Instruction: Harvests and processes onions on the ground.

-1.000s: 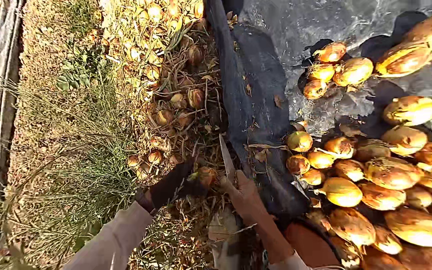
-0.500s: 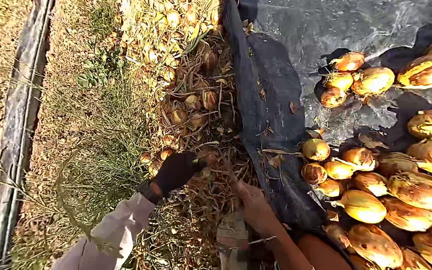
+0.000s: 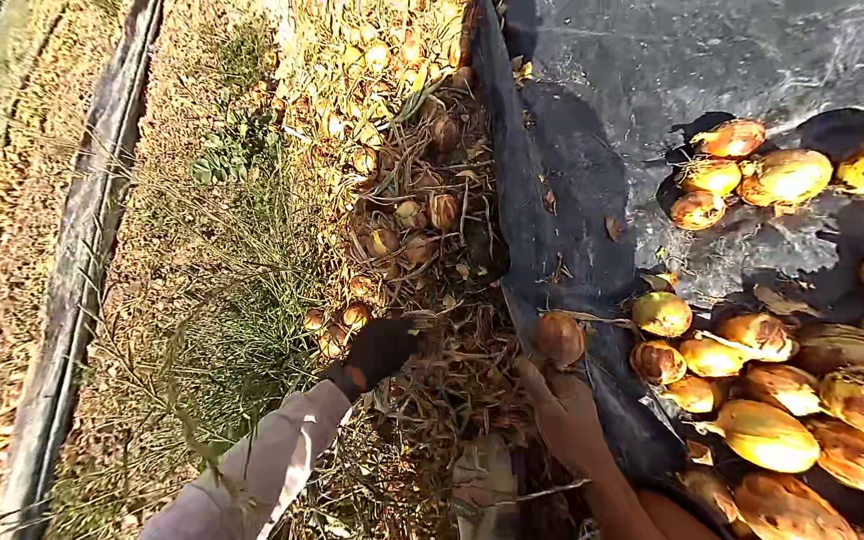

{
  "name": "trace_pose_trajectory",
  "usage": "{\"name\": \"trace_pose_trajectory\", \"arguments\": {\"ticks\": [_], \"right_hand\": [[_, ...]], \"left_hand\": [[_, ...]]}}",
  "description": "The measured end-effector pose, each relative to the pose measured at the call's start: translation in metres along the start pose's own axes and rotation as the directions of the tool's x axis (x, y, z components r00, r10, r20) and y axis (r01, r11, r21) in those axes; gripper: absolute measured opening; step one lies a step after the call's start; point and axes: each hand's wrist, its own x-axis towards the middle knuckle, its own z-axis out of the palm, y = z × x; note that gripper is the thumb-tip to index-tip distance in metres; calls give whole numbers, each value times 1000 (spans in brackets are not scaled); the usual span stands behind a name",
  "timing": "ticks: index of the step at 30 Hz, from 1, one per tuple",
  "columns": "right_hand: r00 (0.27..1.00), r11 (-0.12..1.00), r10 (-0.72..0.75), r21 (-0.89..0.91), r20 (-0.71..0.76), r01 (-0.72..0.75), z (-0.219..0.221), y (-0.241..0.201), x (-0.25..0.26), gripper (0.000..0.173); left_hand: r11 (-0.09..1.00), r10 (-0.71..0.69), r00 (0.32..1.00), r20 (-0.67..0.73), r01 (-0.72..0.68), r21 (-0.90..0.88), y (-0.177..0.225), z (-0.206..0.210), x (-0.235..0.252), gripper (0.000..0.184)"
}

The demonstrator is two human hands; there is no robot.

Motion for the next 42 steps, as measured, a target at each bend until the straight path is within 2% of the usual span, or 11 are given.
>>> {"name": "trace_pose_trajectory", "arguments": {"ticks": [4, 7, 11, 14, 20, 25, 30, 34, 36, 38, 42], "right_hand": [[964, 990, 57, 140, -261, -20, -40, -5, 10, 50], [980, 998, 48, 57, -192, -38, -27, 9, 8, 62], [997, 1000, 29, 12, -66, -28, -3, 17, 8, 64], [996, 996, 64, 57, -55, -61, 0, 24, 14, 61], [985, 985, 169, -22, 19, -169, 7, 22, 10, 58], [933, 947, 299, -181, 200, -264, 11, 6, 5, 72], [906, 969, 246, -76, 346, -235, 22, -4, -7, 81], [932, 986, -61, 168, 357, 0, 14, -8, -12, 79], [925, 959, -163, 275, 343, 67, 13, -9, -13, 73], [920, 927, -145, 376, 364, -3, 16, -11, -15, 57], [871, 852, -39, 472, 490, -228, 21, -2, -11, 46]], "left_hand": [[936, -348, 929, -123, 339, -90, -88, -3, 47, 42], [842, -529, 848, 6, 526, -123, -137, 25, 82, 65], [783, -601, 794, 88, 607, -136, -137, 37, 93, 77], [813, -566, 817, 112, 576, -85, -138, 35, 103, 72], [910, -413, 894, 174, 399, 108, -117, 43, 92, 96], [952, -142, 977, 162, 180, -248, -34, 0, 1, 98], [721, 321, 946, 37, -219, -657, 15, -5, -49, 48], [813, 427, 861, 275, -233, -533, 43, -48, -54, 37], [732, 492, 794, 358, -153, -664, 28, -50, -53, 39], [593, 522, 772, 364, -21, -805, 19, -43, -55, 28], [707, 352, 874, 336, -13, -707, 16, -29, -43, 12]]}}
